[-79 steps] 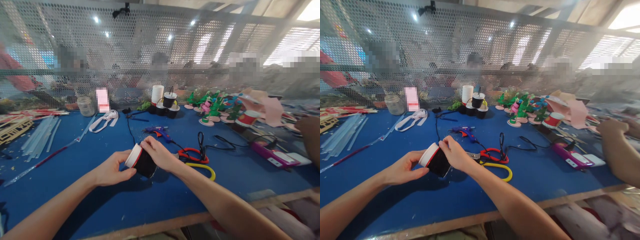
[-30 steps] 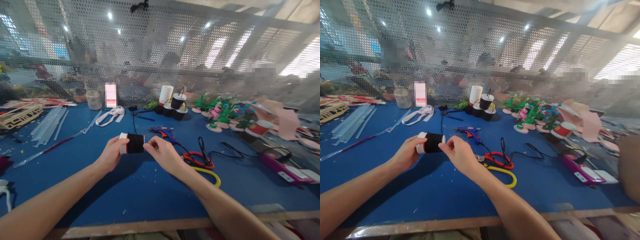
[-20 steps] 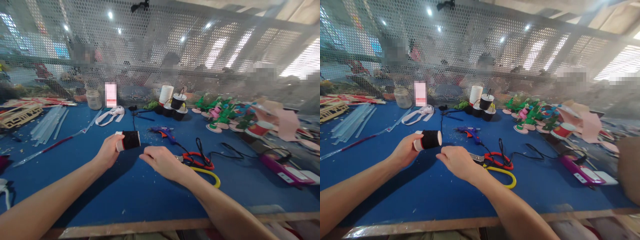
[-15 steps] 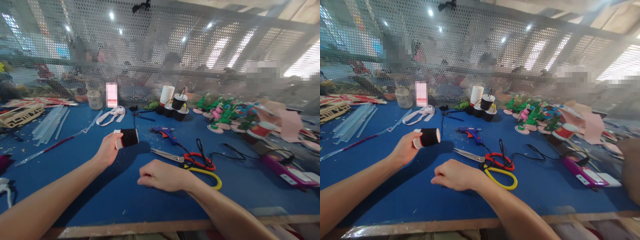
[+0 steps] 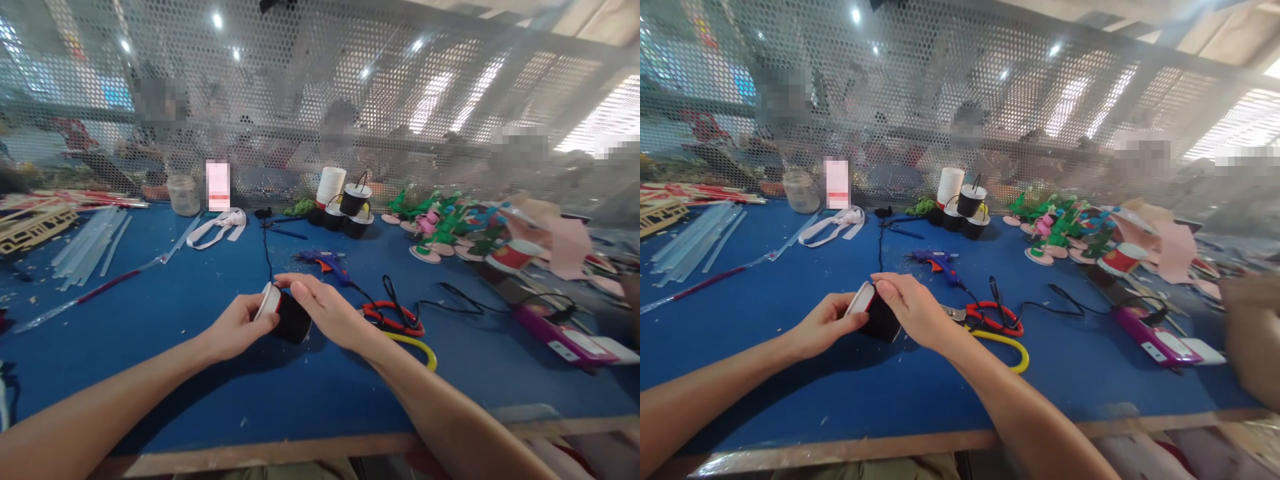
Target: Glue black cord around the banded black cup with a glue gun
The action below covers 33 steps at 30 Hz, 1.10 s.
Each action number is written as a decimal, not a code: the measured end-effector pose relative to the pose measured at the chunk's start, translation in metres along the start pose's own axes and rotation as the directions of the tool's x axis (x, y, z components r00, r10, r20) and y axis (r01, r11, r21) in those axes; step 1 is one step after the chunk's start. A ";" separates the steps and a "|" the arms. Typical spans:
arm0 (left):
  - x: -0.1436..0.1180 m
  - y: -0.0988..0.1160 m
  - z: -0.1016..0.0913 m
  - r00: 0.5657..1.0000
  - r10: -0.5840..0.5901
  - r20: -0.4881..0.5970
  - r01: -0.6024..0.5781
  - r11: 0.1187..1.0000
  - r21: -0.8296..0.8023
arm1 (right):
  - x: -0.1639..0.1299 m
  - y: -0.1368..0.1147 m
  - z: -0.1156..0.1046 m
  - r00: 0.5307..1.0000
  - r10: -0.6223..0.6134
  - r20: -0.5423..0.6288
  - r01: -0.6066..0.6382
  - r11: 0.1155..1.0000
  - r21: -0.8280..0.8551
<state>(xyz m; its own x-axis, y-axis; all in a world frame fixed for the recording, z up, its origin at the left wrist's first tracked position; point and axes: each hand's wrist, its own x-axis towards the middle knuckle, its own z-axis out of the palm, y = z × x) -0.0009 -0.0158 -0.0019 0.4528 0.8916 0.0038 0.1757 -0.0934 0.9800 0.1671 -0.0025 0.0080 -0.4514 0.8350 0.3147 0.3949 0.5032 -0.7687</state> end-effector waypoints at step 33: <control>-0.006 0.002 0.007 0.944 -0.042 0.327 0.054 0.998 -0.027 | 0.014 -0.011 0.007 0.992 -0.123 0.014 0.088 0.778 0.621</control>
<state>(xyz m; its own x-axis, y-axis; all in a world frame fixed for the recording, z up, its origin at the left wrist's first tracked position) 0.0028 -0.0243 -0.0012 0.7057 0.7010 -0.1028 0.1760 -0.0329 0.9838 0.1509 0.0027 0.0170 -0.5082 0.7632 0.3990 -0.2295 0.3265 -0.9169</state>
